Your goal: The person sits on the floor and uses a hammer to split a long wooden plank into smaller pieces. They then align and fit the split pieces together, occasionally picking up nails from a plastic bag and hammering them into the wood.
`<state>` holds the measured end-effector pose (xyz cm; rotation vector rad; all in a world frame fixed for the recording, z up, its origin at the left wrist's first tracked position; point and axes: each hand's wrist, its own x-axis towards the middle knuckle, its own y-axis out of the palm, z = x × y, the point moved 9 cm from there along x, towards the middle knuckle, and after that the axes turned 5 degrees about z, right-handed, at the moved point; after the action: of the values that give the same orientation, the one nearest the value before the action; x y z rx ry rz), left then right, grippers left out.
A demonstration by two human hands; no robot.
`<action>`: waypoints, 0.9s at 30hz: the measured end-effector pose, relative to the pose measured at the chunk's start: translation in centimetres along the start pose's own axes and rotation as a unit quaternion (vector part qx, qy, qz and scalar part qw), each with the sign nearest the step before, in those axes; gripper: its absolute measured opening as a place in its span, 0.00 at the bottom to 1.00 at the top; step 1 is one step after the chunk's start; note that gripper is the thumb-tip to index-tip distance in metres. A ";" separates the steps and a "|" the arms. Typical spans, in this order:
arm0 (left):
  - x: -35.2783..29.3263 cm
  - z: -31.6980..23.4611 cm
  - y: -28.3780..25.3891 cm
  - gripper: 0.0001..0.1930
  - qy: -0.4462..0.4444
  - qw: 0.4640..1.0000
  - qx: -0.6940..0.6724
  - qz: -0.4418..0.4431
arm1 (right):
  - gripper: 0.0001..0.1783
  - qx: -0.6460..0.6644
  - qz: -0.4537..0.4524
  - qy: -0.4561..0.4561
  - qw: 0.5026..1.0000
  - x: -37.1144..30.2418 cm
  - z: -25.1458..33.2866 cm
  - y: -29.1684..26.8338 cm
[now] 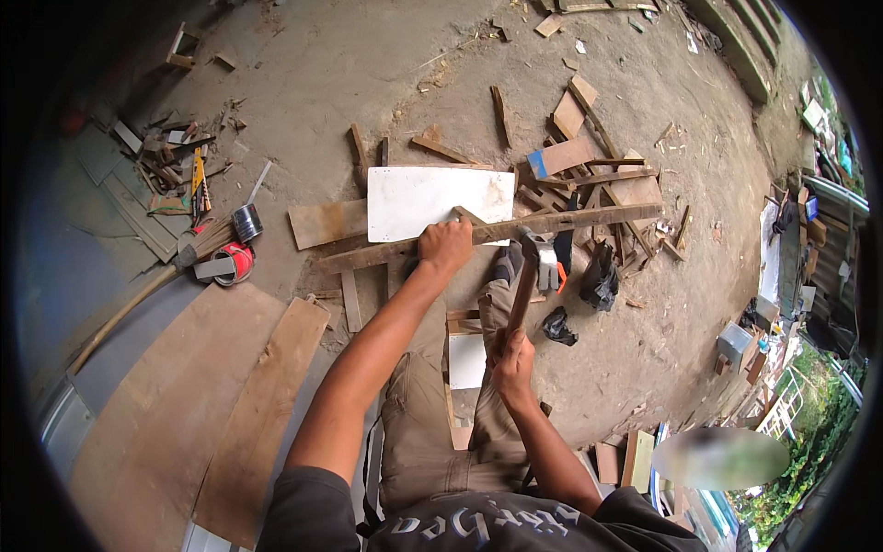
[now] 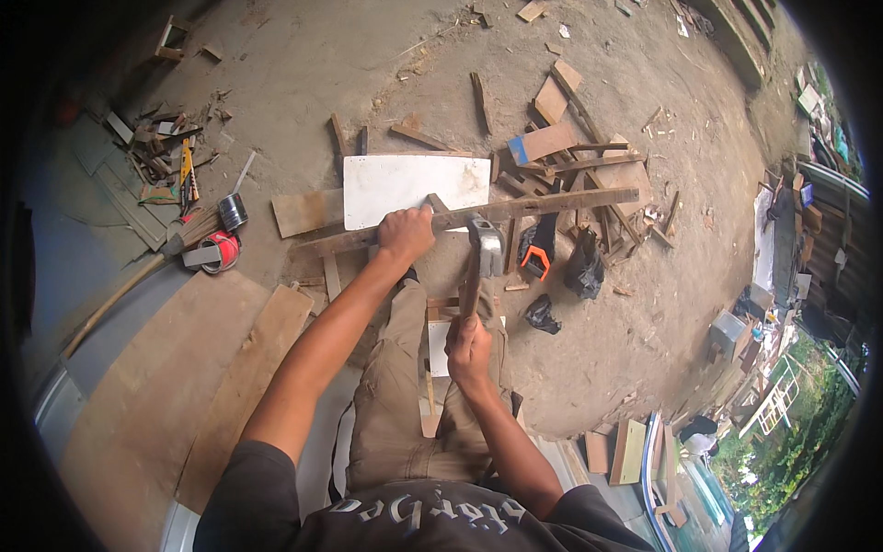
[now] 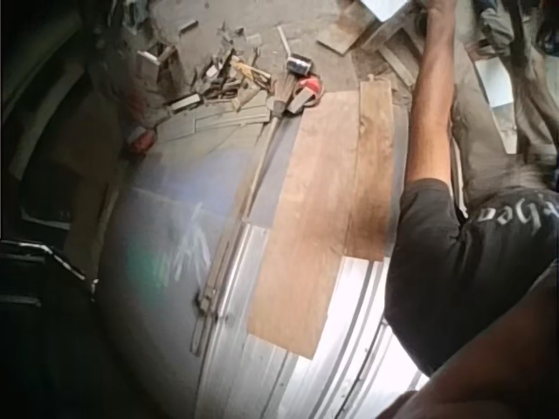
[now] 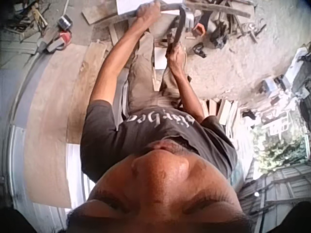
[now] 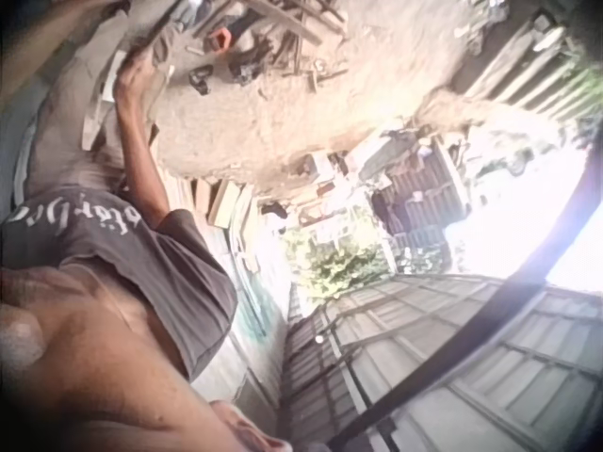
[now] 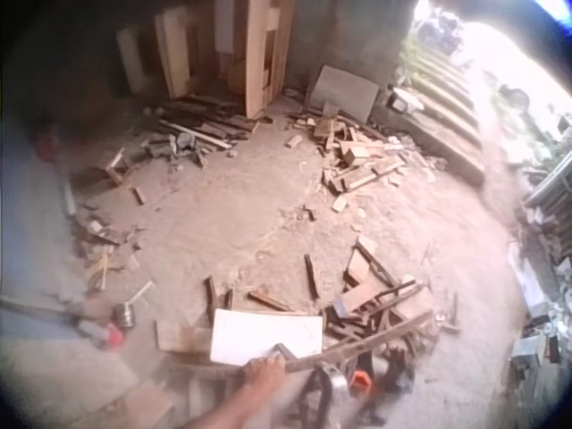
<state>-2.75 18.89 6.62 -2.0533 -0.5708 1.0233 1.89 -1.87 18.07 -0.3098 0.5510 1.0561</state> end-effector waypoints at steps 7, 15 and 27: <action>0.5 1.2 -1.7 0.10 -0.014 0.999 -0.004 0.034 | 0.28 -0.136 -0.036 -0.011 0.990 2.1 -1.9 -1.2; -1.9 2.9 -0.9 0.05 0.040 0.999 0.014 -0.027 | 0.28 -0.095 -0.048 -0.132 0.986 1.0 -4.3 -2.9; -2.6 1.6 -1.1 0.02 0.048 0.995 0.033 -0.082 | 0.18 -0.217 0.045 -0.145 0.964 1.9 -3.3 -1.4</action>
<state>-5.62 18.57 8.04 -1.9508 -0.6358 0.8323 2.94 -2.73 14.26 -0.5083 0.0650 1.2830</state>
